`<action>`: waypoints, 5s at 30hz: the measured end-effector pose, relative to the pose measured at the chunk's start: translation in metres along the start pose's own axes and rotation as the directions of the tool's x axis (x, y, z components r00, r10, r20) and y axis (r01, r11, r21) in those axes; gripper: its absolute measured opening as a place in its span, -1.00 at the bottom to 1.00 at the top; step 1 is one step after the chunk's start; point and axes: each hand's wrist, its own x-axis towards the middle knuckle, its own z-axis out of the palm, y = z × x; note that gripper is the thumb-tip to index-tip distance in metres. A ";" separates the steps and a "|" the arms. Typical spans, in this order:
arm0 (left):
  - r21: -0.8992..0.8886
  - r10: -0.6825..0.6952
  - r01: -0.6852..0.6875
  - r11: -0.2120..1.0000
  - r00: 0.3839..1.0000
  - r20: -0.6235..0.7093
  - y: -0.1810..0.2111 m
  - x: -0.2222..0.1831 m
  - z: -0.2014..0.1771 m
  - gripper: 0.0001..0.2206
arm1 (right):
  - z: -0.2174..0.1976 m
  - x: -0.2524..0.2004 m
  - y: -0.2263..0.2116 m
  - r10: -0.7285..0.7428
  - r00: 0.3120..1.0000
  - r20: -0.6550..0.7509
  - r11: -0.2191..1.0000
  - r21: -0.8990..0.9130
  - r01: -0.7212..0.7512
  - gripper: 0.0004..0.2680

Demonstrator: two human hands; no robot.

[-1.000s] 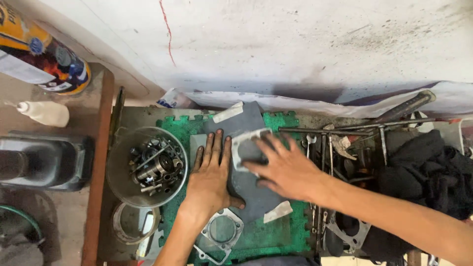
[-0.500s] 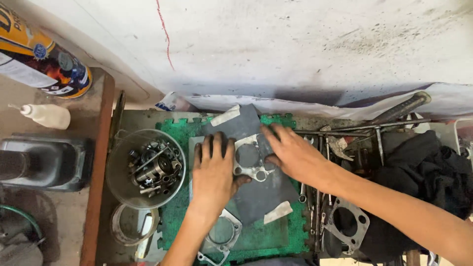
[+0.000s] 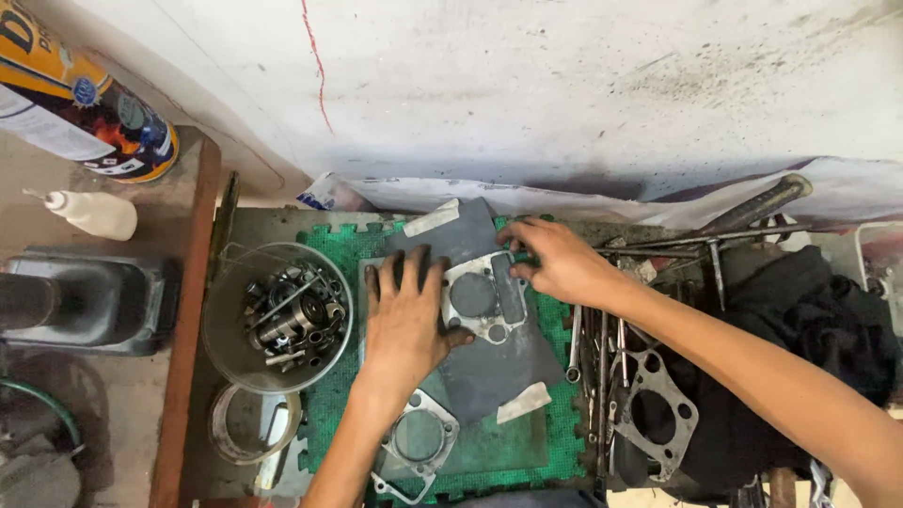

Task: The person is cleaning a metal engine gasket or flange by sanding the surface on a workbench.

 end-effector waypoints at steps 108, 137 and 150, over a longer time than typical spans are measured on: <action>-0.878 -0.191 -0.356 -0.320 0.932 -0.308 0.050 -0.061 -0.020 -0.72 | -0.072 -0.119 -0.115 -0.195 0.954 -0.229 0.850 0.447 0.281 -0.83; -0.880 -0.615 -0.473 0.039 0.682 -0.394 0.002 -0.056 0.001 -0.77 | -0.046 -0.126 -0.059 -0.114 0.993 0.032 0.843 -0.526 0.113 -0.67; -0.961 -0.560 -0.232 0.149 0.781 -0.275 -0.003 -0.063 -0.003 -0.84 | 0.007 -0.060 -0.071 -0.272 0.962 0.021 0.848 -0.467 0.250 -0.55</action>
